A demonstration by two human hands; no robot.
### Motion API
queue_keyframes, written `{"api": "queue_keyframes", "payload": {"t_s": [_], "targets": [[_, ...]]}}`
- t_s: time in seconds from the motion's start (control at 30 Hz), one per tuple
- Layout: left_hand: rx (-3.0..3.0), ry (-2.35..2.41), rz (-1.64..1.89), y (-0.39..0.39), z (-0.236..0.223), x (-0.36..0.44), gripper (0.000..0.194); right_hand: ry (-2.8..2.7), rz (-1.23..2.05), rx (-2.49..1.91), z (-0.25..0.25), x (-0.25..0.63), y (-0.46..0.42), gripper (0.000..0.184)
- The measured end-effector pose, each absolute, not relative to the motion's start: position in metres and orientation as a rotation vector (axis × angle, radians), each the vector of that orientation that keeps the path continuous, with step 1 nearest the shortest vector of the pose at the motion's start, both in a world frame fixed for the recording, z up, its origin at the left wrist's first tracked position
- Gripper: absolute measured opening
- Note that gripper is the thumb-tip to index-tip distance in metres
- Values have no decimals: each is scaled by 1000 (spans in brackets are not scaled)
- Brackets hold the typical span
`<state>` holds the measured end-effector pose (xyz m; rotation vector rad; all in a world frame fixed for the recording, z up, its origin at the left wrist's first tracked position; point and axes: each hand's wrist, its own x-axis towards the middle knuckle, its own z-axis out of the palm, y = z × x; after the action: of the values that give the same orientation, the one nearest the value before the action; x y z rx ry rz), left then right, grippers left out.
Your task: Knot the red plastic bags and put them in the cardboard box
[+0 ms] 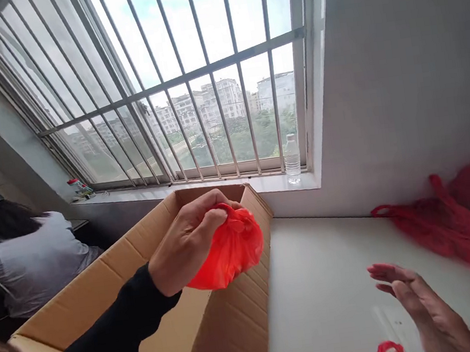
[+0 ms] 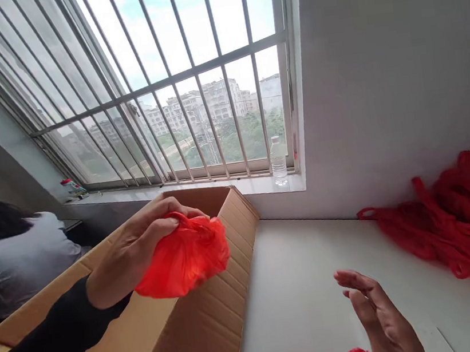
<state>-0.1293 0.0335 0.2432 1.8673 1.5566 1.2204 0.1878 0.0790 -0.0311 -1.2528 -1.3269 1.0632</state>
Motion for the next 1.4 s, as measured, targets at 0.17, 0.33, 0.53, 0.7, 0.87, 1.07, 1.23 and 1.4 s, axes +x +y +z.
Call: {"api": "queue_keyframes", "payload": {"t_s": [0.17, 0.33, 0.53, 0.7, 0.87, 1.07, 1.23, 1.4], "targets": [[1865, 1340, 1097, 23, 225, -78, 20, -1386, 1492, -835, 47, 144, 85, 59], [1867, 1313, 951, 20, 186, -60, 24, -1390, 1924, -636, 40, 150, 72, 55], [1829, 1325, 889, 18, 152, -75, 20, -1450, 1816, -634, 27, 170, 64, 36], [1814, 1375, 959, 25, 141, -87, 17, -1482, 1630, -715, 27, 169, 63, 30], [1731, 1399, 1044, 27, 140, -89, 19, -1612, 1505, -744, 25, 170, 58, 30], [1628, 1401, 1057, 24, 142, -91, 17, -1755, 1353, -769, 33, 164, 55, 18], [1753, 1523, 1027, 25, 146, -92, 19, -1722, 1200, -909, 31, 163, 54, 24], [1938, 1731, 972, 24, 146, -119, 22, -1663, 945, -1170, 27, 176, 55, 25]]}}
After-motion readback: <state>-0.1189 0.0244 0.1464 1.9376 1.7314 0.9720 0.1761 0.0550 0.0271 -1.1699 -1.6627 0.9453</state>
